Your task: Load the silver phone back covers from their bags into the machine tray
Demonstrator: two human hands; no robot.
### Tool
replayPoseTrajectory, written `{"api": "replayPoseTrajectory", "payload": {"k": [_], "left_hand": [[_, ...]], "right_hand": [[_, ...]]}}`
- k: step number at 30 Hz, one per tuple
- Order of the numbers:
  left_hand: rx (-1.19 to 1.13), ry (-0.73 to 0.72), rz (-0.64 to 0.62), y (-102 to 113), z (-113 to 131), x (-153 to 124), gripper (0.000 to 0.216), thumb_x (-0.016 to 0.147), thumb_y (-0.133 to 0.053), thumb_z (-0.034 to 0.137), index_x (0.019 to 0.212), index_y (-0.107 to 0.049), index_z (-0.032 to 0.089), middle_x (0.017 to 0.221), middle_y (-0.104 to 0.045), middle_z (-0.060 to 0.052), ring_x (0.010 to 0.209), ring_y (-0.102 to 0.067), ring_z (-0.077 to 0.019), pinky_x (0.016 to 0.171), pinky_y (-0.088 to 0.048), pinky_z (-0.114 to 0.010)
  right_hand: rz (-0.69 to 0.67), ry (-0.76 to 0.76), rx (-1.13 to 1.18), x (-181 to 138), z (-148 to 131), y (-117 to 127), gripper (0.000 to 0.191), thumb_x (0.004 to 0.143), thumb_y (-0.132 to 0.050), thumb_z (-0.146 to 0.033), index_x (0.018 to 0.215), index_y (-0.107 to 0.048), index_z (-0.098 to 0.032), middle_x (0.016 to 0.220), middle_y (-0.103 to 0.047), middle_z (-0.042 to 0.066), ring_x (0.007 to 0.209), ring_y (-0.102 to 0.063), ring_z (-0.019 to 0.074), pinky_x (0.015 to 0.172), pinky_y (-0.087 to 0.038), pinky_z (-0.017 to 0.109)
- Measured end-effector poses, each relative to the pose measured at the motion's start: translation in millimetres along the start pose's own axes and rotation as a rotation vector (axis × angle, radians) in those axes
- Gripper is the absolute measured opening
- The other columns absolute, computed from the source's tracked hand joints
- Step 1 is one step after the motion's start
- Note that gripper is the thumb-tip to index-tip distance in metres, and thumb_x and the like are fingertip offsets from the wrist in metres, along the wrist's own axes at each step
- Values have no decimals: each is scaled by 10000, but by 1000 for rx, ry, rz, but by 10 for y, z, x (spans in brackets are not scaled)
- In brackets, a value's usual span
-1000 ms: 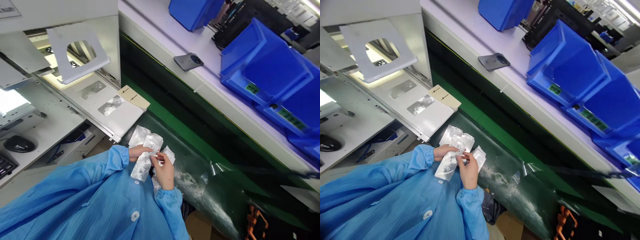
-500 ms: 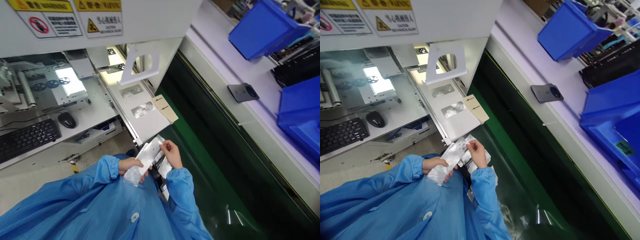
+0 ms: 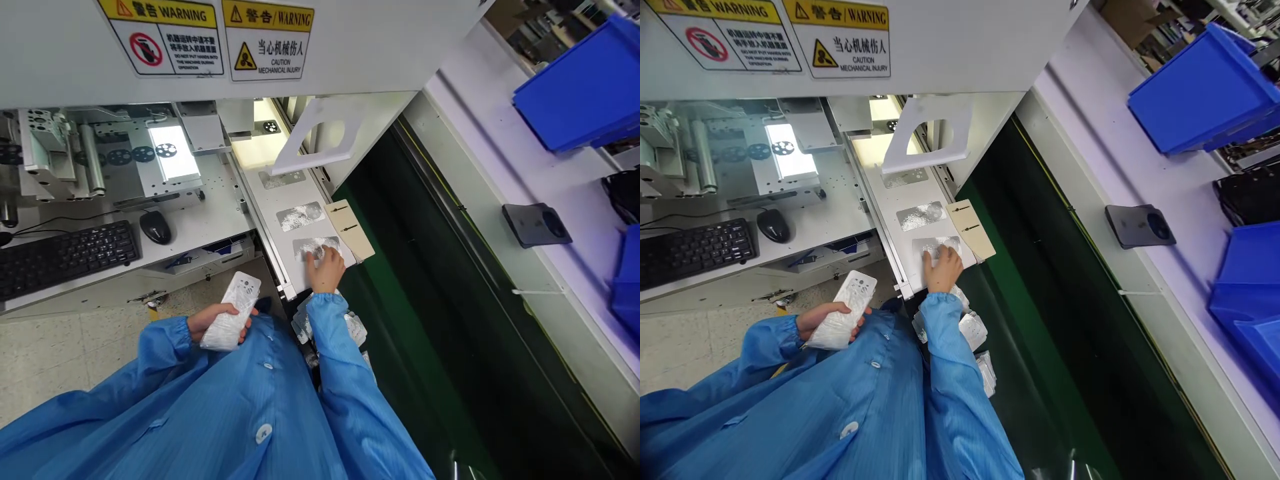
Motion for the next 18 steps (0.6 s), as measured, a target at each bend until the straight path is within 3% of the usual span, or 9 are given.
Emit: {"api": "replayPoseTrajectory", "payload": {"k": [3, 6, 12, 15, 18], "left_hand": [[39, 39, -69, -99, -78, 133, 466, 716, -613, 250, 1152, -598, 85, 839, -689, -86, 712, -647, -220, 718, -501, -351], [67, 27, -99, -107, -60, 176, 498, 714, -648, 258, 1176, -573, 87, 861, -685, -78, 721, -650, -217, 729, -504, -363], [87, -8, -110, -96, 65, 157, 476, 772, -619, 255, 1212, -544, 87, 948, -694, -95, 798, -665, -238, 807, -505, -413], [141, 13, -129, -245, 106, 191, 497, 777, -614, 252, 1232, -533, 71, 1013, -694, -131, 840, -673, -273, 810, -510, -457], [217, 10, -162, -494, 151, 250, 508, 757, -632, 247, 1224, -548, 65, 1024, -695, -135, 843, -675, -275, 806, -517, -462]], "right_hand": [[-27, 32, -19, -19, -82, -160, 465, 863, -576, -522, 1157, -622, -165, 1315, -526, 170, 1226, -420, 329, 1072, -242, 509], [-60, 56, -2, -71, 31, -154, 401, 854, -601, -477, 1110, -633, -170, 1326, -533, 164, 1248, -430, 316, 1095, -232, 507], [-128, 113, 70, -199, 273, -123, 435, 872, -574, -437, 1211, -591, -164, 1429, -479, 156, 1380, -339, 315, 1140, -201, 524], [-144, 80, 121, -183, 257, -99, 454, 863, -591, -426, 1227, -587, -153, 1456, -447, 168, 1402, -307, 339, 1140, -196, 566], [-98, 95, 300, -230, 132, 143, 457, 874, -584, -431, 1238, -587, -155, 1438, -460, 172, 1371, -360, 326, 1117, -285, 535]]}}
Point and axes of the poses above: each hand's wrist, its own x-axis towards the middle knuckle, its own y-axis out of the back of the hand, z = x × y, the point moved 6 cm from there along x, towards the middle knuckle
